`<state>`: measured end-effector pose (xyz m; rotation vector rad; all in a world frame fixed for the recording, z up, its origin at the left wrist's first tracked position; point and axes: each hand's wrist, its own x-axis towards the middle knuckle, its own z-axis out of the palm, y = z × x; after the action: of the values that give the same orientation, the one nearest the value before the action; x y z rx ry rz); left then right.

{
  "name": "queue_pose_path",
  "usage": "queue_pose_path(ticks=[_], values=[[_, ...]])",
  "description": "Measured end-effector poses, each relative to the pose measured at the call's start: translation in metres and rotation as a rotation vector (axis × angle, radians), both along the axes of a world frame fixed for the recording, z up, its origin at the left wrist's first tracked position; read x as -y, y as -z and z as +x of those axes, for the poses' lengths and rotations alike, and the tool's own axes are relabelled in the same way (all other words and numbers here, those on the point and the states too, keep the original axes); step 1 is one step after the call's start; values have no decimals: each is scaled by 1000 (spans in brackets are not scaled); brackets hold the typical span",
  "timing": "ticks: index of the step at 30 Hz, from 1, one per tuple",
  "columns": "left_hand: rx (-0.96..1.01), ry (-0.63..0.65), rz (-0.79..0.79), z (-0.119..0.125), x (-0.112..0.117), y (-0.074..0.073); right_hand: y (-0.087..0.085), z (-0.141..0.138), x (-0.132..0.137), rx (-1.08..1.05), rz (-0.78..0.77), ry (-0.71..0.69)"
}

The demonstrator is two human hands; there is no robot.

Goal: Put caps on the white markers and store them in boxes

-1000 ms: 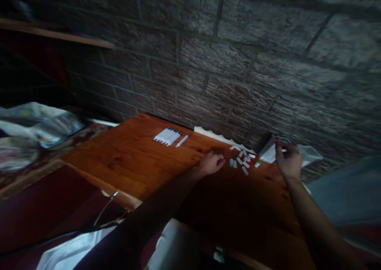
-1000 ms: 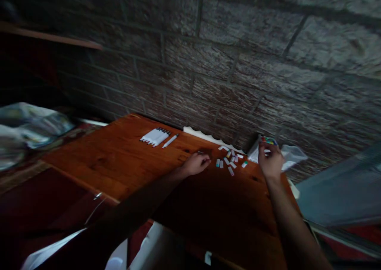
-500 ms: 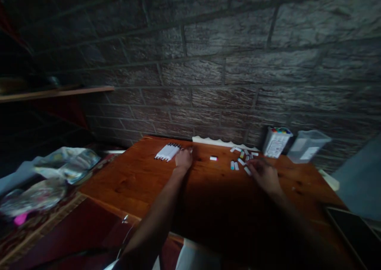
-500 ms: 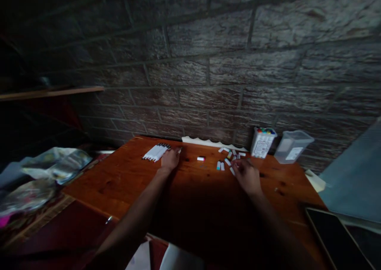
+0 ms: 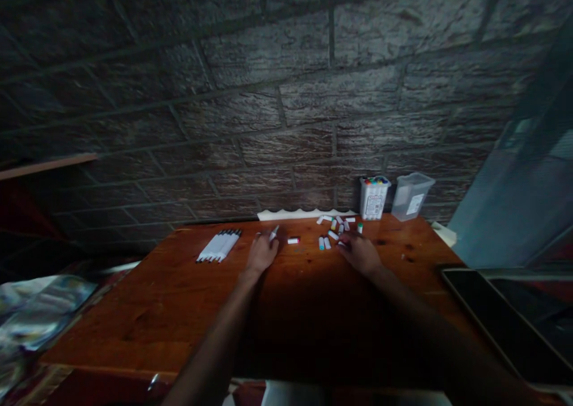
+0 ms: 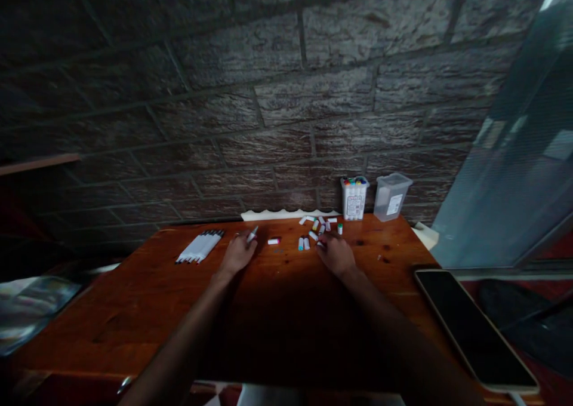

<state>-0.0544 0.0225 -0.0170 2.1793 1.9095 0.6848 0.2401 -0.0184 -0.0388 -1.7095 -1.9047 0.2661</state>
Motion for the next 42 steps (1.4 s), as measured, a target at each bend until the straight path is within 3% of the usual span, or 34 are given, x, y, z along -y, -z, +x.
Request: queue_pose_path(ticks=[3,6,11,13,18,21,26,31,34,37,42], values=[[33,94,137,14,0,9,-3,5,-2,-100,86,40],[7,279,75,27,1,15,-11,18,-4,-269,183,139],[32,391,57,37,5,17,-19,33,-3,-502,203,289],[143,444,42,40,8,15,-17,25,-1,-553,148,192],[449,564,66,50,22,4,-4,-19,8,-877,-165,-240],[509,612,89,56,30,-2,-5,-34,13,-1019,-261,-296],[544,610,47,58,37,-7,-18,-29,19,-1017,-373,-385],[599,604,-9,62,41,-9,-18,-29,21,-1044,-334,-427],[669,537,-1,63,40,-9,-16,-29,18,-1060,-311,-402],[918,402,-34,61,32,-10,-16,-24,14,-1080,-297,-309],[1647,235,-194,41,10,-15,-16,-21,14,-1024,-322,-274]])
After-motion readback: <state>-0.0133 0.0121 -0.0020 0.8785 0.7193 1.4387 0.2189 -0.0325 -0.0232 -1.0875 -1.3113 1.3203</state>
